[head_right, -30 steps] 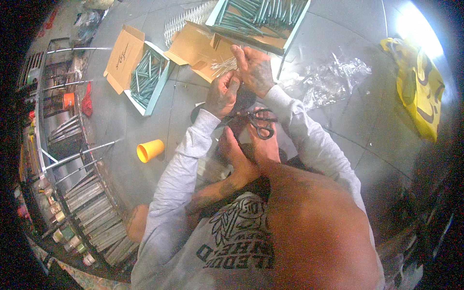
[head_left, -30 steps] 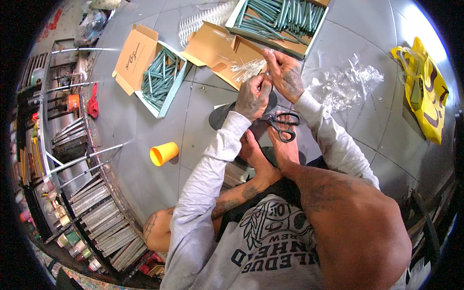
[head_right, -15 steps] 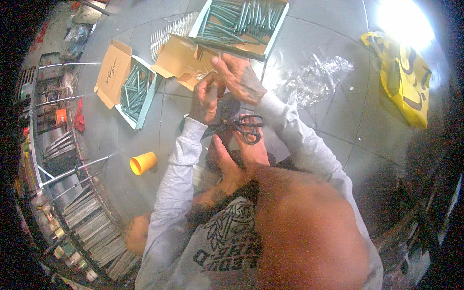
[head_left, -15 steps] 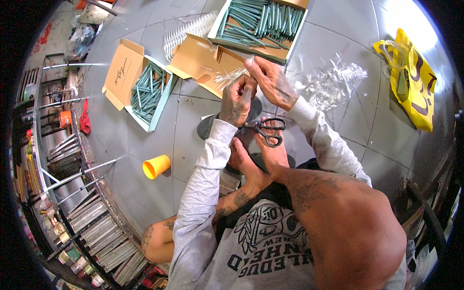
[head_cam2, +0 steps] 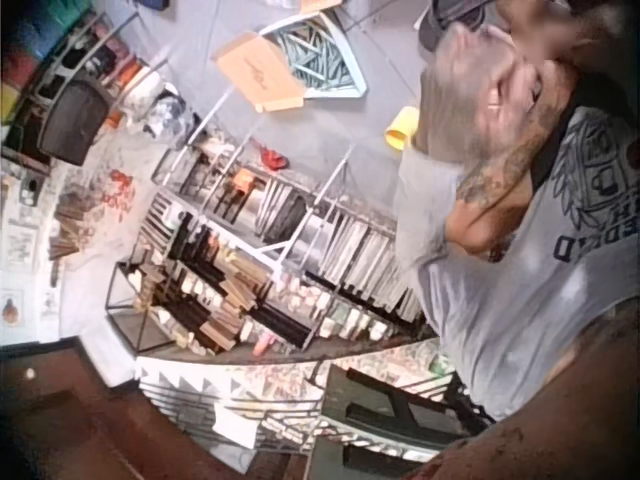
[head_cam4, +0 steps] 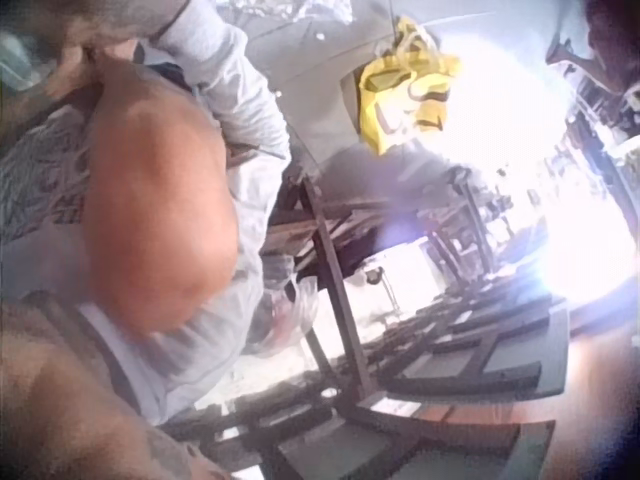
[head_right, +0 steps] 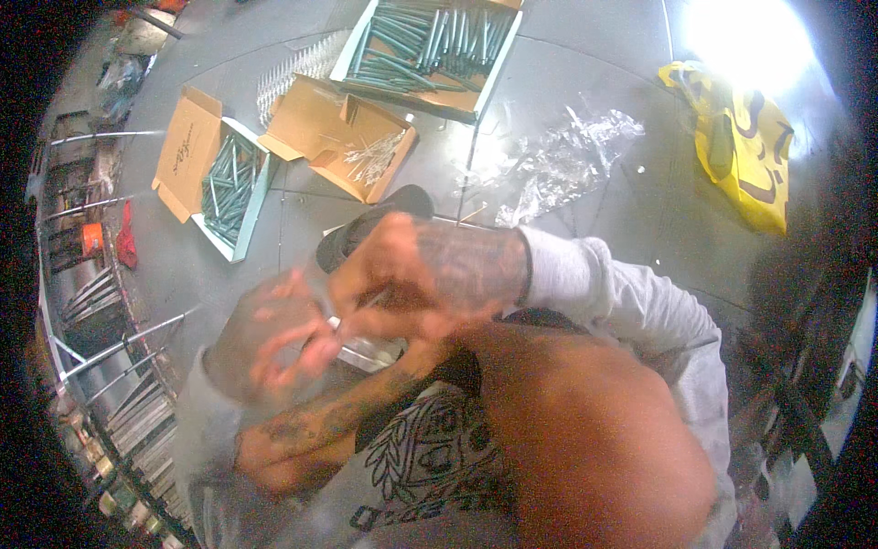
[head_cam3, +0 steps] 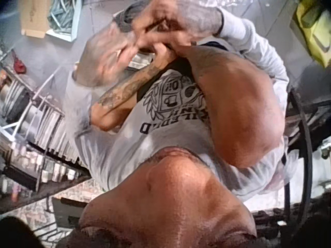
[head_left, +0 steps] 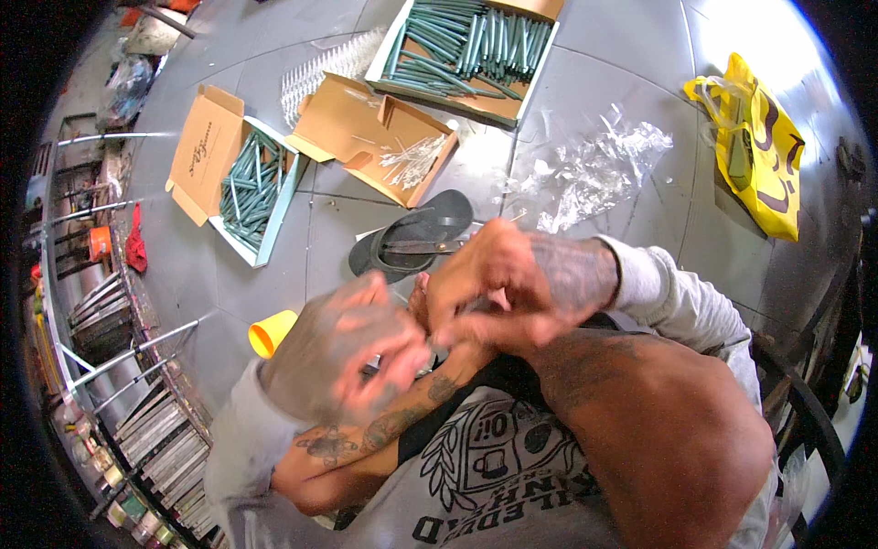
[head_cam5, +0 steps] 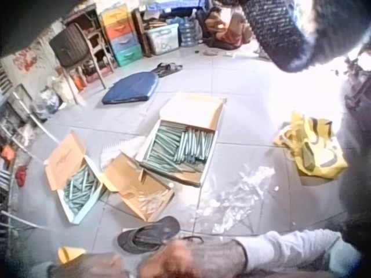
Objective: The person inserts teal-colored pins into a clear plastic strip and a teal-colored tube by hand while sitting on the floor.
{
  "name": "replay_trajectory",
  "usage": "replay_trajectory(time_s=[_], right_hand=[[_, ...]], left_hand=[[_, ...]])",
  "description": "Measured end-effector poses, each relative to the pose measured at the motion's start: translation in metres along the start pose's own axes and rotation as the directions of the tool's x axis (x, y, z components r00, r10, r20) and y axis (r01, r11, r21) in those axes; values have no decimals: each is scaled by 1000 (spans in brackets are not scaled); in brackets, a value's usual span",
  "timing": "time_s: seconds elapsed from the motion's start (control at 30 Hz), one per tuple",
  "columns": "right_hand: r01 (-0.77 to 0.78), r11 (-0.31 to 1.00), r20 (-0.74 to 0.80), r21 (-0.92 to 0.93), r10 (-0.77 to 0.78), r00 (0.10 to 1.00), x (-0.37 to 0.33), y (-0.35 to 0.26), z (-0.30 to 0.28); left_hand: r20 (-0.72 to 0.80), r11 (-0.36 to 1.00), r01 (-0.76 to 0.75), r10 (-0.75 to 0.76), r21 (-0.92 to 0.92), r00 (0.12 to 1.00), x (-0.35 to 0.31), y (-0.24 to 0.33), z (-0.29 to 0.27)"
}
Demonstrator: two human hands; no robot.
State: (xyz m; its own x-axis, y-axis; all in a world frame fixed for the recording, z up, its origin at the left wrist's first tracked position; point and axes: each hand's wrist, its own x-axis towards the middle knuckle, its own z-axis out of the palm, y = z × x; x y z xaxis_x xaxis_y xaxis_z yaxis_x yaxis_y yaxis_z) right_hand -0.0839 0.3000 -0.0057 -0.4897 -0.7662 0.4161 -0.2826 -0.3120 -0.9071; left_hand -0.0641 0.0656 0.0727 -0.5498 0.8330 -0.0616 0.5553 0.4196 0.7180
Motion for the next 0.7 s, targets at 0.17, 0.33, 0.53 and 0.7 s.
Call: replay_trajectory(time_s=[0.17, 0.33, 0.53, 0.7], right_hand=[[15, 998, 59, 59, -18, 998, 7, -23, 7], [66, 998, 39, 5, -66, 997, 4, -21, 22], [-90, 996, 138, -4, 89, 986, 11, -27, 14], [-223, 970, 216, 93, 199, 956, 20, -25, 15]], left_hand=[[41, 994, 77, -74, -76, 996, -22, 25, -18], [-5, 996, 64, -64, -60, 998, -45, 31, -14], [33, 997, 43, -41, -59, 999, -61, 27, -21], [-4, 977, 117, -120, -180, 993, -78, 15, -9]])
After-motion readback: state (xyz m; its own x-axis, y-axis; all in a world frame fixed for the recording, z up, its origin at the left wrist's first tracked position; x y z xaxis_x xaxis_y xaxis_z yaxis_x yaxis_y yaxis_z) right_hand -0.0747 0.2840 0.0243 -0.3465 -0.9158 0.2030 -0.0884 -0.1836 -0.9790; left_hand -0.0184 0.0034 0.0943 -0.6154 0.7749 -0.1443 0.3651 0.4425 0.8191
